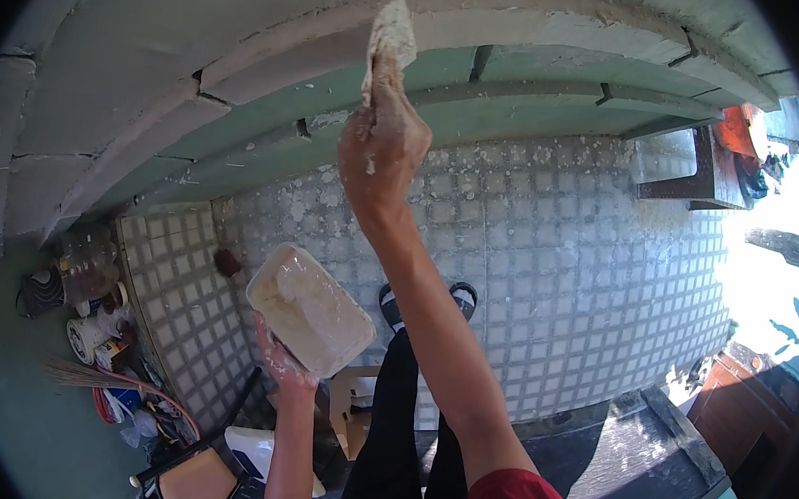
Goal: Applying and smoothing plaster or putty onto a wall or ceiling joint using a putty knife.
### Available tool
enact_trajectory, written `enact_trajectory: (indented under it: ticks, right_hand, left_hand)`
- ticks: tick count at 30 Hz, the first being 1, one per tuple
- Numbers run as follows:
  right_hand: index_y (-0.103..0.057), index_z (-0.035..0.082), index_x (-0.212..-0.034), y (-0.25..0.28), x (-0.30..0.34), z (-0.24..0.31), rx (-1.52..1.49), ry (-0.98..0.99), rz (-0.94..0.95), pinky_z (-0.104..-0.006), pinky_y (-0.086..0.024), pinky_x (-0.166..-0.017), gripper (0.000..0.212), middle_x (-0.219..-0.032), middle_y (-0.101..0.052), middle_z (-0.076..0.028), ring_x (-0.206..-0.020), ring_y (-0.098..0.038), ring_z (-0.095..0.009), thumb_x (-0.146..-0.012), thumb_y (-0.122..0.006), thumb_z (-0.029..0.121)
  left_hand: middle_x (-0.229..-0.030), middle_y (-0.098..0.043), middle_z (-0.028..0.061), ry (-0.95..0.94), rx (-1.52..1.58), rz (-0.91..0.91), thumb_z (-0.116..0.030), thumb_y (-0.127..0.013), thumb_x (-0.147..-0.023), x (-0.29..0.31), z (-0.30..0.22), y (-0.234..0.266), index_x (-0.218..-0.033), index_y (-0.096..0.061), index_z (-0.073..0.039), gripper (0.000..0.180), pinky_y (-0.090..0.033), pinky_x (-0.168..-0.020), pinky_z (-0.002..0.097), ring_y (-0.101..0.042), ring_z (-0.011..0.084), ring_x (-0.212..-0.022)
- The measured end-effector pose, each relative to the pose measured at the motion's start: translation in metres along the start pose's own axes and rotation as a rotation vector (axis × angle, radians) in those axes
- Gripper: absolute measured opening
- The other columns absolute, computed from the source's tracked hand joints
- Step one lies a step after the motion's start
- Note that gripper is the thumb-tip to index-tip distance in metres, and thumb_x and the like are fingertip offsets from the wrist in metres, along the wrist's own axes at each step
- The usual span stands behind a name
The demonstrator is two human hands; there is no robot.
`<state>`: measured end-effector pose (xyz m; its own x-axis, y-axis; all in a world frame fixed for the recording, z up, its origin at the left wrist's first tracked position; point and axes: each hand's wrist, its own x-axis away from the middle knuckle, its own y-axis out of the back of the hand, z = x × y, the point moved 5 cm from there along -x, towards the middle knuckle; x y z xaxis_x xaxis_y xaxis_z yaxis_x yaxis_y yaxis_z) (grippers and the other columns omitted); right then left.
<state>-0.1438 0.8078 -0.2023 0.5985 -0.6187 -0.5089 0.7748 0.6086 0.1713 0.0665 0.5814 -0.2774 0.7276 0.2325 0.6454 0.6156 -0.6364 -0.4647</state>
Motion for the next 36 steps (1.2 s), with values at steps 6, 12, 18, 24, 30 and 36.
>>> enact_trajectory:
  ticks: [6,12,18,24,30,36]
  right_hand:
    - [-0.061,-0.006,-0.115,0.005,0.017,0.009,-0.027,0.130,0.095,-0.0311,-0.052,-0.076,0.037,-0.106,-0.066,-0.022,-0.087,-0.069,-0.026,-0.080,-0.049,-0.003]
    - [-0.063,-0.007,-0.107,0.061,-0.019,-0.072,-0.547,-0.369,0.104,-0.0289,-0.049,-0.078,0.031,-0.096,-0.067,-0.009,-0.085,-0.061,-0.014,-0.078,-0.054,-0.002]
    - [-0.061,-0.005,-0.103,0.090,-0.040,-0.109,-0.497,-0.316,-0.019,-0.0269,-0.045,-0.078,0.025,-0.092,-0.065,-0.006,-0.083,-0.058,-0.013,-0.079,-0.058,0.004]
    - [-0.061,-0.005,-0.098,0.085,-0.046,-0.073,-0.084,0.043,-0.059,-0.0265,-0.044,-0.068,0.024,-0.082,-0.062,-0.003,-0.074,-0.053,-0.011,-0.080,-0.060,0.010]
    - [-0.062,-0.005,-0.107,0.070,-0.053,-0.051,0.015,0.049,-0.177,-0.0285,-0.048,-0.063,0.032,-0.083,-0.066,-0.009,-0.069,-0.057,-0.011,-0.079,-0.056,0.008]
    - [-0.058,-0.006,-0.120,0.018,-0.018,-0.018,-0.021,-0.163,-0.161,-0.0306,-0.053,-0.073,0.043,-0.091,-0.069,-0.016,-0.076,-0.063,-0.013,-0.080,-0.049,0.006]
  left_hand:
    - [-0.139,-0.041,0.0050,-0.040,-0.026,0.013,-0.050,-0.047,-0.092,0.001,-0.009,0.009,-0.140,-0.036,-0.014,0.062,-0.038,-0.103,0.0448,-0.043,0.0270,-0.126]
    - [-0.138,-0.042,0.0050,-0.009,-0.009,-0.044,-0.049,-0.047,-0.093,0.003,-0.008,0.007,-0.140,-0.037,-0.013,0.060,-0.038,-0.103,0.0445,-0.043,0.0269,-0.125]
    - [-0.137,-0.043,0.0055,0.026,-0.011,-0.042,-0.050,-0.048,-0.092,0.002,-0.003,-0.002,-0.139,-0.036,-0.014,0.061,-0.039,-0.102,0.0445,-0.044,0.0263,-0.124]
    - [-0.136,-0.043,0.0052,-0.025,-0.066,-0.052,-0.048,-0.047,-0.093,-0.001,-0.011,0.003,-0.139,-0.037,-0.014,0.058,-0.038,-0.102,0.0434,-0.044,0.0258,-0.124]
    - [-0.137,-0.042,0.0051,-0.025,-0.044,-0.054,-0.049,-0.048,-0.092,-0.002,-0.017,0.003,-0.139,-0.036,-0.015,0.060,-0.038,-0.102,0.0440,-0.043,0.0260,-0.124]
    - [-0.138,-0.041,0.0058,-0.046,-0.057,-0.061,-0.049,-0.045,-0.093,0.002,-0.024,0.006,-0.139,-0.038,-0.015,0.058,-0.038,-0.103,0.0452,-0.042,0.0268,-0.126]
